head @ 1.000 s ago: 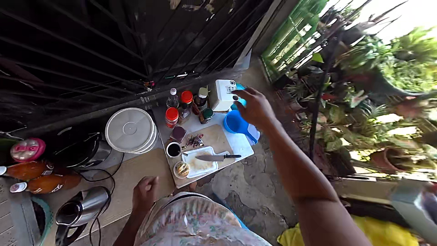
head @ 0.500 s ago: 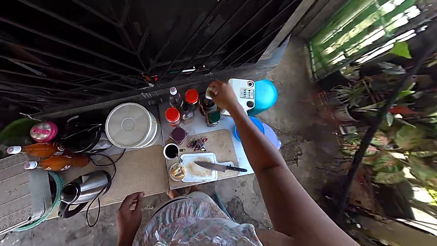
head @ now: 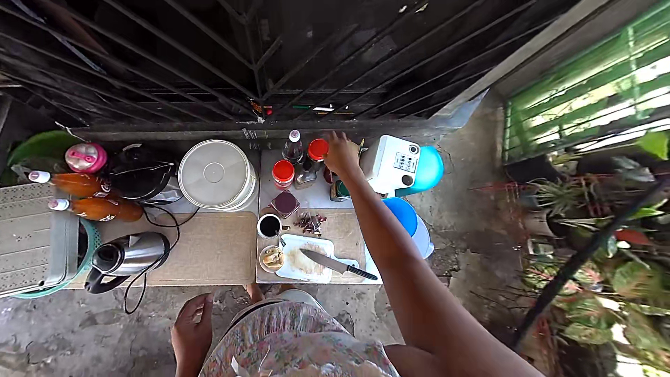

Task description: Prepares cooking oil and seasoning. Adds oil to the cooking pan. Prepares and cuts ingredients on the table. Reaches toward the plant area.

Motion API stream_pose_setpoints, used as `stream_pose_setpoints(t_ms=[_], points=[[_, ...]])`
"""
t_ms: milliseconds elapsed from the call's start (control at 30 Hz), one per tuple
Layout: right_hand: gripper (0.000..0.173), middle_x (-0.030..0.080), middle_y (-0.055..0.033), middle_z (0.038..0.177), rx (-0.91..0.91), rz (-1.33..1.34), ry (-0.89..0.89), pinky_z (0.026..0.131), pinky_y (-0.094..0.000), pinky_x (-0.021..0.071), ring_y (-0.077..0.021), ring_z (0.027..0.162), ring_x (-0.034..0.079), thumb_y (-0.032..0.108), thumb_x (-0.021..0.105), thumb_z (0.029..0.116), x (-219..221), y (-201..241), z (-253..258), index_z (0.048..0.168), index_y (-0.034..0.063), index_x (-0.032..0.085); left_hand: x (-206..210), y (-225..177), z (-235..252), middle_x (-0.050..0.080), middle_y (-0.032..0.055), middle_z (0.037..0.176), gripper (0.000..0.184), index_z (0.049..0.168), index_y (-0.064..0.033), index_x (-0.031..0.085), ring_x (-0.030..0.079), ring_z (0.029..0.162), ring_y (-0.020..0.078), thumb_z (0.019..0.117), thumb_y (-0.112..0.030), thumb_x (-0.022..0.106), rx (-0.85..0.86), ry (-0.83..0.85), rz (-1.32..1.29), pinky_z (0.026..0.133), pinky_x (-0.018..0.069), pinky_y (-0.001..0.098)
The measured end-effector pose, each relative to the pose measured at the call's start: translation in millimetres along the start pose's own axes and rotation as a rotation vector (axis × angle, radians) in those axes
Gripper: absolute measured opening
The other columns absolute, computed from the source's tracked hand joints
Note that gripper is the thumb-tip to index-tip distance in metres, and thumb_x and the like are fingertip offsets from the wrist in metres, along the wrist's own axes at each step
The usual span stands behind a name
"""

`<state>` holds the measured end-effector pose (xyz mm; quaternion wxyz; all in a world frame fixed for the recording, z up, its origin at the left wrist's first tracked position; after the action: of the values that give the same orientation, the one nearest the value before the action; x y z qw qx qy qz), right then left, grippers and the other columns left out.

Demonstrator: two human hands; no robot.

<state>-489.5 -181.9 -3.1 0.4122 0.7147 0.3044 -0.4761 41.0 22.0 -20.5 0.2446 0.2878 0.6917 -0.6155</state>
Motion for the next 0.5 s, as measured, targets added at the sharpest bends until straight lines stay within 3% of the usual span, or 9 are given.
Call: stream_pose_setpoints(t_ms=[100, 167, 200, 300, 433, 500], points=[[0.036, 0.065, -0.0219, 0.128, 0.06, 0.057, -0.095, 0.09, -0.0629, 0.0559, -0.0424, 0.114, 0.066, 0.022, 0.068, 0.0932, -2, -6, -26, 0.125, 0.006, 0.067, -1, 9, -7, 0.074, 0.0112, 0.101, 0.025, 0.105, -0.0021, 0.076, 0.072, 0.091, 0.0143, 0.0989, -0.024, 0.065, -0.056, -0.013, -0.005, 0.084, 0.0609, 0.0339], [0.03, 0.07, -0.0217, 0.114, 0.153, 0.012, -0.038, 0.082, -0.0646, 0.0561, -0.0416, 0.106, 0.069, 0.031, 0.062, 0.0973, 5, -9, -31, 0.106, 0.0042, 0.071, -1, 12, -6, 0.074, 0.0096, 0.103, 0.026, 0.105, -0.0036, 0.076, 0.072, 0.093, 0.0139, 0.099, -0.026, 0.065, -0.073, 0.009, -0.013, 0.085, 0.0607, 0.0336], [0.036, 0.072, -0.0229, 0.109, 0.208, -0.025, 0.011, 0.079, -0.0657, 0.0558, -0.0424, 0.103, 0.07, 0.036, 0.06, 0.0978, 8, -8, -31, 0.098, 0.0023, 0.071, 0, 12, -4, 0.074, 0.0095, 0.104, 0.027, 0.105, -0.0037, 0.076, 0.072, 0.094, 0.014, 0.099, -0.027, 0.065, -0.072, 0.018, -0.023, 0.085, 0.0608, 0.0337], [0.038, 0.071, -0.0261, 0.11, 0.326, -0.072, 0.122, 0.077, -0.0696, 0.0541, -0.0464, 0.103, 0.07, 0.037, 0.065, 0.0931, 24, -2, -31, 0.102, 0.0001, 0.071, 1, 8, 3, 0.074, 0.0096, 0.104, 0.028, 0.105, -0.0025, 0.075, 0.072, 0.094, 0.0127, 0.0986, -0.027, 0.065, -0.033, 0.013, -0.056, 0.085, 0.061, 0.0324], [0.03, 0.072, -0.026, 0.109, 0.353, -0.129, 0.041, 0.073, -0.0683, 0.0536, -0.0472, 0.1, 0.07, 0.027, 0.064, 0.0898, 33, 10, -32, 0.103, 0.0004, 0.07, 2, 3, 9, 0.075, 0.0069, 0.102, 0.026, 0.105, -0.0036, 0.075, 0.072, 0.093, 0.0091, 0.0986, -0.027, 0.064, 0.018, -0.001, -0.105, 0.085, 0.0608, 0.0286], [0.041, 0.066, -0.0275, 0.123, 0.216, -0.149, -0.051, 0.077, -0.067, 0.0549, -0.048, 0.109, 0.066, 0.019, 0.068, 0.0871, 30, 14, -25, 0.124, 0.002, 0.066, -1, 4, 8, 0.075, 0.0055, 0.101, 0.028, 0.104, -0.0054, 0.076, 0.072, 0.092, 0.0081, 0.0985, -0.029, 0.063, 0.028, -0.002, -0.093, 0.084, 0.0607, 0.0281]])
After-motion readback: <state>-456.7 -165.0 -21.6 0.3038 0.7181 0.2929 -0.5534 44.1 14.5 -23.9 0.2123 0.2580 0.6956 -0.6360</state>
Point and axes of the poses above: each hand's wrist, its own z-axis towards the middle knuckle, its own x-axis out of the palm, y = z × x, the point moved 2 cm from there along z, towards the middle knuckle
